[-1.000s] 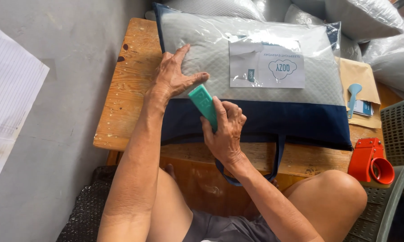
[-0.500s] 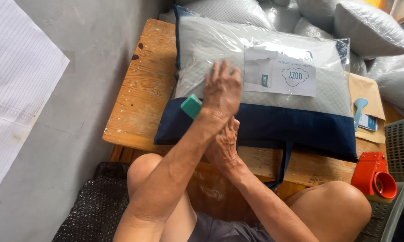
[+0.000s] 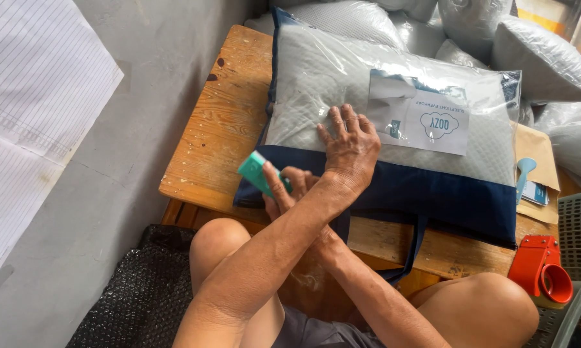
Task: The person cleans a pillow inside a blue and white bag using a green sponge. They wipe the surface of the pillow and the bag repeatedly, focusing on different areas.
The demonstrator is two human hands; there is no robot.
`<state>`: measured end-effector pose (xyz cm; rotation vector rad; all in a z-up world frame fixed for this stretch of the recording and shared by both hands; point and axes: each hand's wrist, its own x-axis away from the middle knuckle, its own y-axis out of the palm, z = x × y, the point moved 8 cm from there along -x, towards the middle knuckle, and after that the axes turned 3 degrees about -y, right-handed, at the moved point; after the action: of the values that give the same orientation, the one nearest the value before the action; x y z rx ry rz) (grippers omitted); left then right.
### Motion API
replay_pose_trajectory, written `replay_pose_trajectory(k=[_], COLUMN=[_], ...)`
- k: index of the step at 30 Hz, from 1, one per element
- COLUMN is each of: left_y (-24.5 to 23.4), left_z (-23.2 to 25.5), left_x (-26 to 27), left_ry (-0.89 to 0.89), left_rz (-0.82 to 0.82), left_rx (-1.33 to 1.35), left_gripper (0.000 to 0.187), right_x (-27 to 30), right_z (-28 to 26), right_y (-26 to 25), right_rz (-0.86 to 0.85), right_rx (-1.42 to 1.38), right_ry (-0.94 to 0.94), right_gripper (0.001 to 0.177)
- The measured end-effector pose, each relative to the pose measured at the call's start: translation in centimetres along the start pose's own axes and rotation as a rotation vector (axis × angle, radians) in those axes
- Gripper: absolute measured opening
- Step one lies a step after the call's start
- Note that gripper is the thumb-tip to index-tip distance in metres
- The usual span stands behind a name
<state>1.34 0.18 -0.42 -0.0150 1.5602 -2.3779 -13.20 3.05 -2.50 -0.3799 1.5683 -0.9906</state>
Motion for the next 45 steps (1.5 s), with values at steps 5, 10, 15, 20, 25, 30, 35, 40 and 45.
replay_pose_trajectory(k=[5, 10, 15, 20, 25, 30, 35, 40, 45], left_y=[0.8, -1.7, -5.4, -3.9, 2.2, 8.4, 8.3, 5.8, 6.2], left_z=[0.2, -1.7, -7.9, -27.2, -29.0, -30.0, -30.9, -29.9, -29.6], left_x=[-0.4, 0.0, 0.1, 0.0, 4.2, 2.5, 1.4, 2.4, 2.7], left_ry=[-0.024, 0.016, 0.175, -0.441, -0.825, -0.833, -0.809, -0.873, -0.85], left_rz=[0.015, 0.015, 0.17, 0.278, -0.275, -0.375, -0.393, -0.449, -0.48], left_rx=[0.01, 0.09, 0.472, 0.34, 1.253, 1.438, 1.501, 1.513, 1.525], left_gripper=[0.085, 0.078, 0.064, 0.044, 0.066, 0.043, 0.021, 0.019, 0.019], right_x=[-3.3, -2.5, 3.5, -0.6, -1.8, -3.4, -5.6, -4.8, -3.0], right_z=[1.9, -1.6, 0.4, 0.7, 4.0, 5.3, 3.1, 1.1, -0.6], right_y=[0.3, 1.2, 5.7, -2.8, -4.3, -2.5, 0.1, 2.2, 0.3], right_rz=[-0.033, -0.386, -0.621, -0.395, -0.248, -0.166, -0.066, -0.08, -0.313], right_rx=[0.243, 0.154, -0.31, -0.489, -0.328, -0.254, 0.039, 0.169, -0.083], right_ry=[0.164, 0.087, 0.395, 0.295, 0.384, 0.423, 0.234, 0.117, 0.11], right_gripper=[0.068, 0.066, 0.065, 0.06, 0.062, 0.066, 0.069, 0.066, 0.061])
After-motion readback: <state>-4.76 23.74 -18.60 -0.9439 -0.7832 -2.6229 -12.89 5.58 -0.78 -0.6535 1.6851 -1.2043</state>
